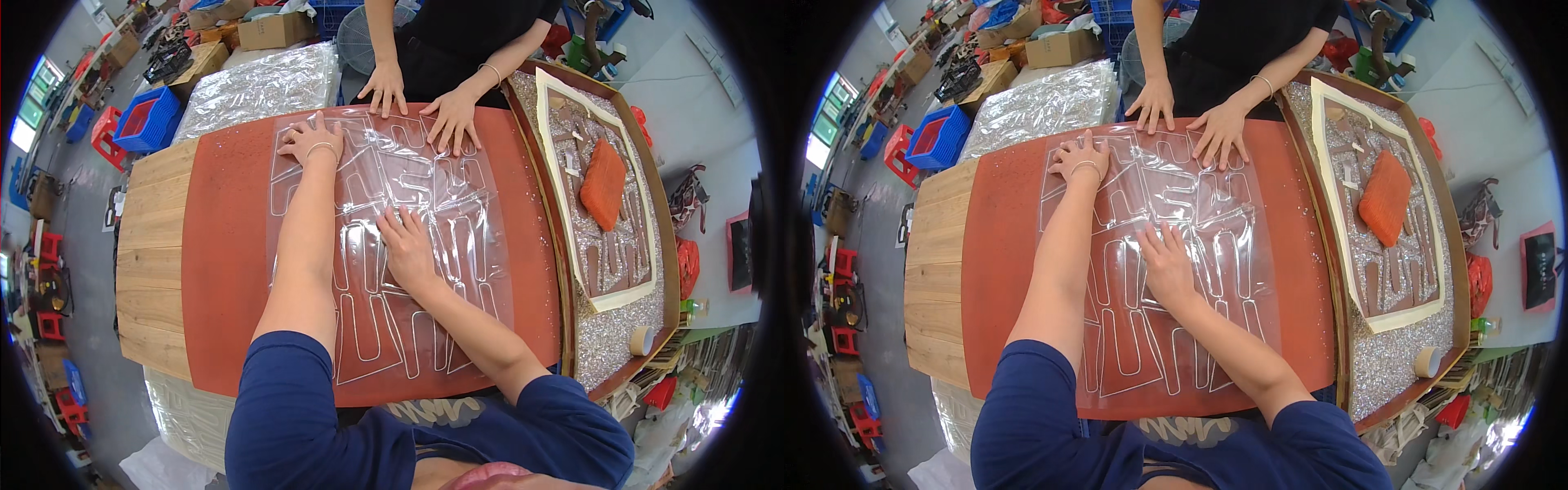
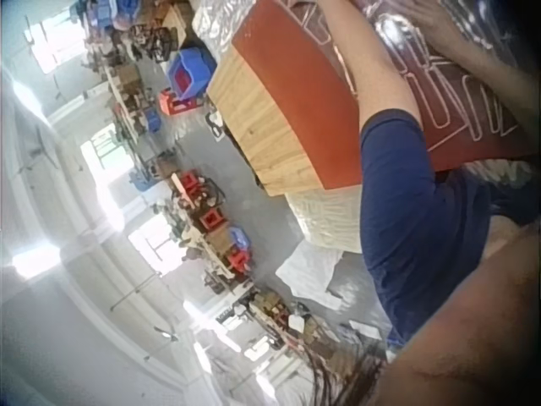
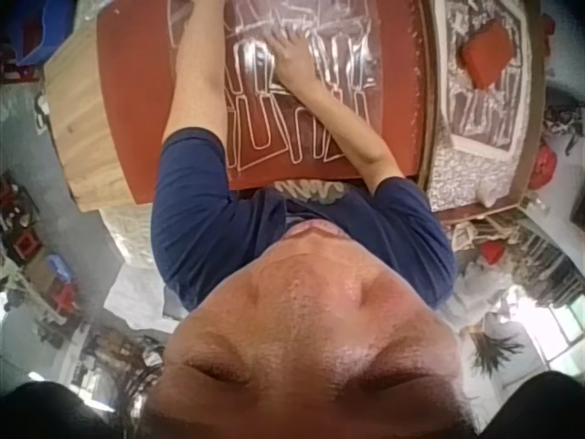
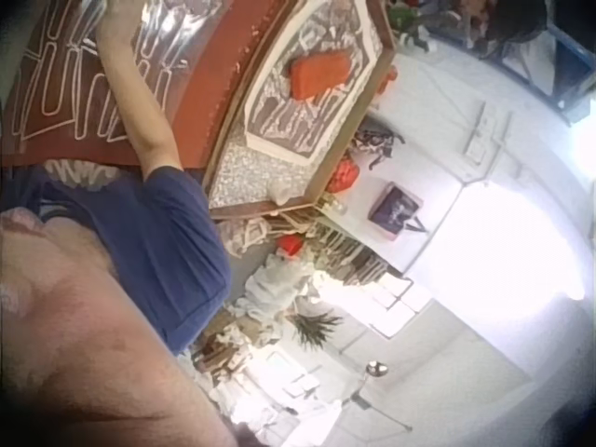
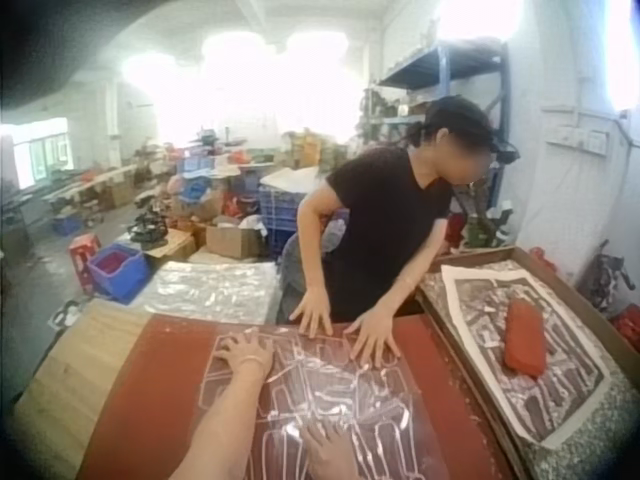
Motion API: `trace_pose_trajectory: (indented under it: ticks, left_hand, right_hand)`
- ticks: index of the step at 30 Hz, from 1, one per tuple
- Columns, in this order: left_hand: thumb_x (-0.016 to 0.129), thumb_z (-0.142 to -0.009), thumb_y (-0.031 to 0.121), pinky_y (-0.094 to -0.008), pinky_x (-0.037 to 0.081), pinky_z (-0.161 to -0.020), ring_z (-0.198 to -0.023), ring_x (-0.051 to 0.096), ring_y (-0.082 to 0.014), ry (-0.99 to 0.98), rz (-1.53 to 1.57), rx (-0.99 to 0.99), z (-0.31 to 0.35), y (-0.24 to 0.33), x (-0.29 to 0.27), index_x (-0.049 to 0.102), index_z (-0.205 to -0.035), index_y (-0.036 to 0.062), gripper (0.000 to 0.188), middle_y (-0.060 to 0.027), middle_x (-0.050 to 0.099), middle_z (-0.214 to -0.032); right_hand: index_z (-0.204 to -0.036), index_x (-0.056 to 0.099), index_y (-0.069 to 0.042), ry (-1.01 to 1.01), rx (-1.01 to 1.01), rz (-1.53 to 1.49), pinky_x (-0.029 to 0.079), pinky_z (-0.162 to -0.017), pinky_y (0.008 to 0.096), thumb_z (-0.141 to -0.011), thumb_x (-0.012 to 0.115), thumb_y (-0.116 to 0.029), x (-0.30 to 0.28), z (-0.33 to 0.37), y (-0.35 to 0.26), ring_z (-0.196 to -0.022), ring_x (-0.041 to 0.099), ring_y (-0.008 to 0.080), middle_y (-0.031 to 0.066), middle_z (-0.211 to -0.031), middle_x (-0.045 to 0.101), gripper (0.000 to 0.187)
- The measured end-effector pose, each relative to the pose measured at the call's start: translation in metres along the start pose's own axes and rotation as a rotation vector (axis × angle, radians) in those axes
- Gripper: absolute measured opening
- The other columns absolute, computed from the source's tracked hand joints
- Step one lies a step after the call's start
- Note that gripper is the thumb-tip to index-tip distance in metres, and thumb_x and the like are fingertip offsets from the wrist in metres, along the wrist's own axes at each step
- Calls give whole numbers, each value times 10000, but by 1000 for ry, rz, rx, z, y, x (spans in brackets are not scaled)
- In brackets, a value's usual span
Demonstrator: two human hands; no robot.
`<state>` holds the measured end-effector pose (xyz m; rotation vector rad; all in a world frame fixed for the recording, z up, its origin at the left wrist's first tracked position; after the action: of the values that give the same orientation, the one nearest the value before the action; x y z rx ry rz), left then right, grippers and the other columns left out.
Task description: Peel adhesive glitter letters or shapes from a backing frame and apply them to a transparent plastic film.
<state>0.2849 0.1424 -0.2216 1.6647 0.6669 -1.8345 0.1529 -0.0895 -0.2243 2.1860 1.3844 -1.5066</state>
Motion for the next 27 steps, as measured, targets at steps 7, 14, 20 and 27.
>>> trace_pose_trajectory:
  ticks: [7,14,20,27]
  left_hand:
    - [378,-934,455,-580,292,-1035,-1269,351,-488,224,-18,210,-25,-1,21,350,-1424,235,538,-243,368,-1390]
    - [461,-901,141,-440,520,-831,-1012,599,-360,331,24,682,-22,-6,3,508,-1223,160,327,-160,471,-1229]
    - [485,-872,119,-403,521,-845,-982,607,-301,341,-97,842,-21,4,4,542,-1133,69,272,-142,484,-1190]
    - [491,-857,155,-392,471,-946,-1142,511,-290,595,-272,1044,0,-28,12,575,-1051,28,247,-130,512,-1164]
  right_hand:
    - [-1207,586,-27,94,124,-321,344,-1051,446,-885,549,-46,-16,10,2,-1218,499,340,158,-1233,590,325]
    - [-1214,590,-33,149,114,-418,317,-1062,426,-899,539,-41,-21,9,-2,-1243,486,315,146,-1245,590,319]
    - [-1203,589,-33,200,36,-347,334,-1039,432,-886,544,-11,-28,8,-4,-1230,492,323,149,-1212,608,321]
    - [-1158,599,-35,78,-2,-339,372,-1010,447,-865,561,11,-24,17,3,-1167,536,350,142,-1167,628,298]
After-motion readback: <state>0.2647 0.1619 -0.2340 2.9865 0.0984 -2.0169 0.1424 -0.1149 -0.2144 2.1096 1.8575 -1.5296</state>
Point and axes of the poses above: each hand's wrist, its own z-axis away from the middle knuckle, its own x-axis out of the palm, y = z × x, the point moved 6 cm from there along -z, towards the middle knuckle
